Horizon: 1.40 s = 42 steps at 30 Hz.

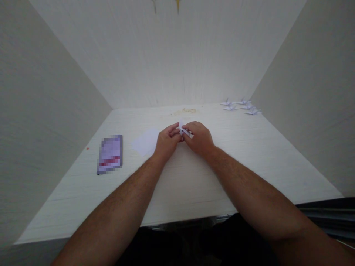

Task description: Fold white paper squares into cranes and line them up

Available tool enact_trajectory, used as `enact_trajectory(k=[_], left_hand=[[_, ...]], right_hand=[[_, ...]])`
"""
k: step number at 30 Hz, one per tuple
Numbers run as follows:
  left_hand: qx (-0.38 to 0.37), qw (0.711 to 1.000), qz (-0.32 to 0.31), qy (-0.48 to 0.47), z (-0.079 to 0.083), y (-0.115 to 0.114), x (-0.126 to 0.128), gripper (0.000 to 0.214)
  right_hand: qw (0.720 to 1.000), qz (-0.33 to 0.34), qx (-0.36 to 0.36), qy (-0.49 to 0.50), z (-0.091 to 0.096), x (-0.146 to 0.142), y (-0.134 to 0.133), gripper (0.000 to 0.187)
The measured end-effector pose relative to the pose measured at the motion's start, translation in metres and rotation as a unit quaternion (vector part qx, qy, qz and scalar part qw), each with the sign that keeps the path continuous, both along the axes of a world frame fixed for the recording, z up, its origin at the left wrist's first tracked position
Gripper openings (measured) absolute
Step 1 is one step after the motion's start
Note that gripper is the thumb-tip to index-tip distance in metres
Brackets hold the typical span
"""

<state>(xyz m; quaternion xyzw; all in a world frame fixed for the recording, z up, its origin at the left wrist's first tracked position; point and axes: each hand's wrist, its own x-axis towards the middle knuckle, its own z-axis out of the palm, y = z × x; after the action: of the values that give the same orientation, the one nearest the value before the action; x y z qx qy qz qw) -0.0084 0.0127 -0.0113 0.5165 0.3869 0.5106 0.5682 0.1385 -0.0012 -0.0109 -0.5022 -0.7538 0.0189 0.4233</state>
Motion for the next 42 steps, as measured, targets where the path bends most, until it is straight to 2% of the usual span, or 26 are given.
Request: enact_trajectory(k=[7,12,19,23,28,31,36,42], left_hand=[[-0.058,0.995,-0.03,-0.07,0.008,0.0,-0.003,0.038],[-0.076,0.992,-0.036,-0.099,0.006,0.003,-0.003,0.026],[-0.079,0.991,-0.054,-0.096,0.006,0.0,-0.003,0.024],[-0.061,0.993,-0.076,-0.072,0.006,-0.003,-0.003,0.027],[-0.002,0.993,-0.12,-0.022,-0.001,-0.002,-0.003,0.041],[0.023,0.991,-0.13,0.007,-0.004,-0.001,-0.004,0.042],[0.042,0.99,-0.121,0.061,0.001,-0.003,-0.004,0.036],[0.059,0.989,-0.085,0.107,0.0,-0.003,-0.001,0.031]], right_hand=[[0.997,0.02,0.043,-0.055,0.004,-0.001,-0.005,0.026],[0.996,0.032,0.047,-0.066,0.007,-0.004,-0.009,0.024],[0.998,0.031,0.045,-0.043,0.006,-0.006,-0.011,0.026],[1.0,0.013,0.022,-0.017,0.004,-0.006,-0.008,0.025],[0.999,0.003,-0.013,0.042,0.002,-0.003,-0.003,0.021],[0.997,0.001,-0.019,0.077,0.001,0.0,0.0,0.018],[0.989,0.011,-0.06,0.134,0.001,0.001,0.001,0.014],[0.989,0.01,-0.071,0.129,0.002,0.001,0.001,0.014]])
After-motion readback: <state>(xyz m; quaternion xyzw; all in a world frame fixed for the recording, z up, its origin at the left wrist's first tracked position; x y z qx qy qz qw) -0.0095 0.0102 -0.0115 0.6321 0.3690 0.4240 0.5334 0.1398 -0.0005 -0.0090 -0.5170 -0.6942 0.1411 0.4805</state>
